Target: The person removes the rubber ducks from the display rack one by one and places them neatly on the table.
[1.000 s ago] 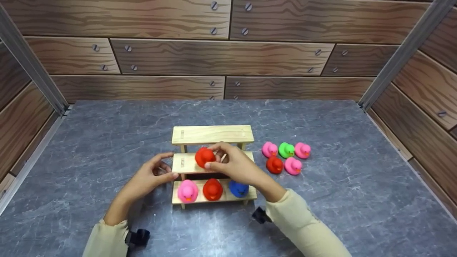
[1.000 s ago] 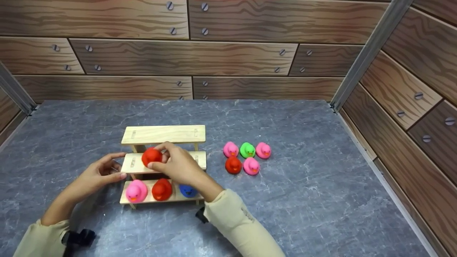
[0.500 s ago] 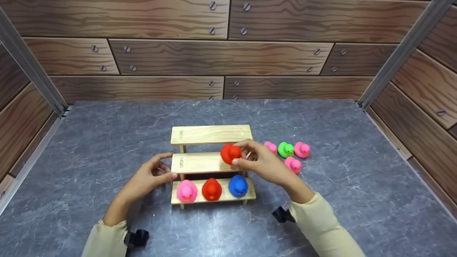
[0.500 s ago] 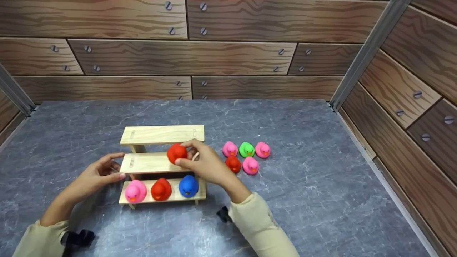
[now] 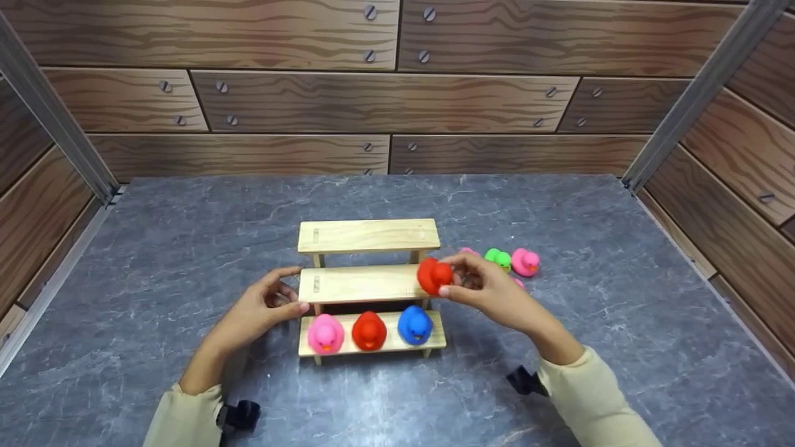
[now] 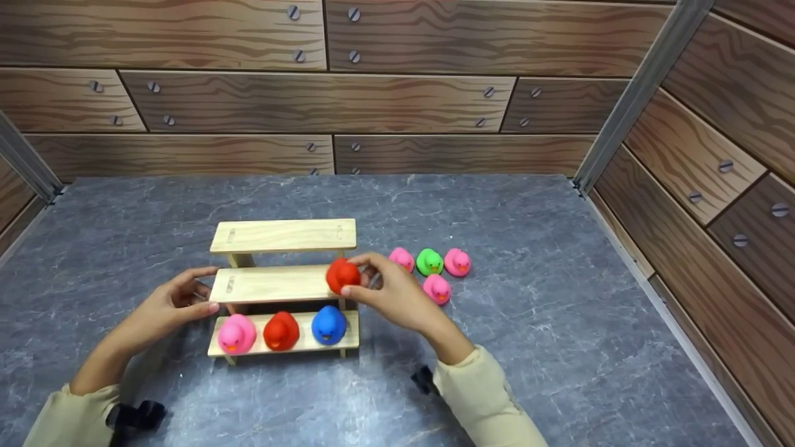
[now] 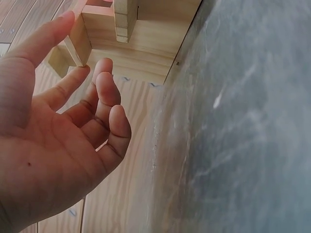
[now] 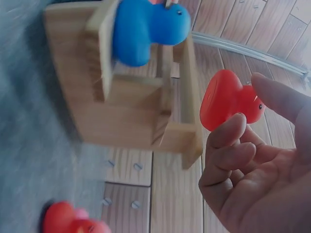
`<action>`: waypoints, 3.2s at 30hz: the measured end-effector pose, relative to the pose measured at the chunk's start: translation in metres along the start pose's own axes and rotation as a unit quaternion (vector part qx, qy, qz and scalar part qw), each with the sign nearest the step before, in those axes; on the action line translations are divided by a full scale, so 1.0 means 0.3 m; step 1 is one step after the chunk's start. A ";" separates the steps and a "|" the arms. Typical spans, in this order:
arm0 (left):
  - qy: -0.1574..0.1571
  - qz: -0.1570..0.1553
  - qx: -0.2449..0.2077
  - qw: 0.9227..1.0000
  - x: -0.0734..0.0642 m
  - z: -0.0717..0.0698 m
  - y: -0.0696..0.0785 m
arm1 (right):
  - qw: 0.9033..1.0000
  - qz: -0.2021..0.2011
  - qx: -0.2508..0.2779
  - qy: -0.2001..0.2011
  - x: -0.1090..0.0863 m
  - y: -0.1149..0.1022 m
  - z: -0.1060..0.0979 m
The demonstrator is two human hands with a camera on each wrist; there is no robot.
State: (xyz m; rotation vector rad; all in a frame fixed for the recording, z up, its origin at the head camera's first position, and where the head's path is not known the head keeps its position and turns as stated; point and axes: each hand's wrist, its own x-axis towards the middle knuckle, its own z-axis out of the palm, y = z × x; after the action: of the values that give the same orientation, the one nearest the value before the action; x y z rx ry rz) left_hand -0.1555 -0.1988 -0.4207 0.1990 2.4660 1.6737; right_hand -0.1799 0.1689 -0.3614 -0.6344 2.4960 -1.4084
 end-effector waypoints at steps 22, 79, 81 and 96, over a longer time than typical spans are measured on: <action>-0.022 0.028 -0.045 0.998 -0.002 -0.005 -0.001 | 0.999 0.032 -0.014 0.021 -0.082 0.103 -0.118; -0.023 0.011 -0.030 0.999 -0.002 -0.004 -0.010 | 0.992 0.099 -0.071 0.013 -0.156 0.366 -0.413; -0.025 0.014 -0.030 0.999 -0.002 -0.006 -0.011 | 0.992 0.099 -0.074 0.012 -0.154 0.373 -0.411; -0.020 0.012 -0.032 0.999 -0.001 -0.006 -0.011 | 0.990 0.114 -0.084 -0.024 -0.142 0.396 -0.399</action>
State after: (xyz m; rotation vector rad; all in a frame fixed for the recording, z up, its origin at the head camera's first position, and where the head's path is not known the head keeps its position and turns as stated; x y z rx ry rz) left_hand -0.1557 -0.2016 -0.4230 0.2525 2.3869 1.7383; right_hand -0.2190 0.3335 -0.4013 -0.3886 2.5705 -1.0998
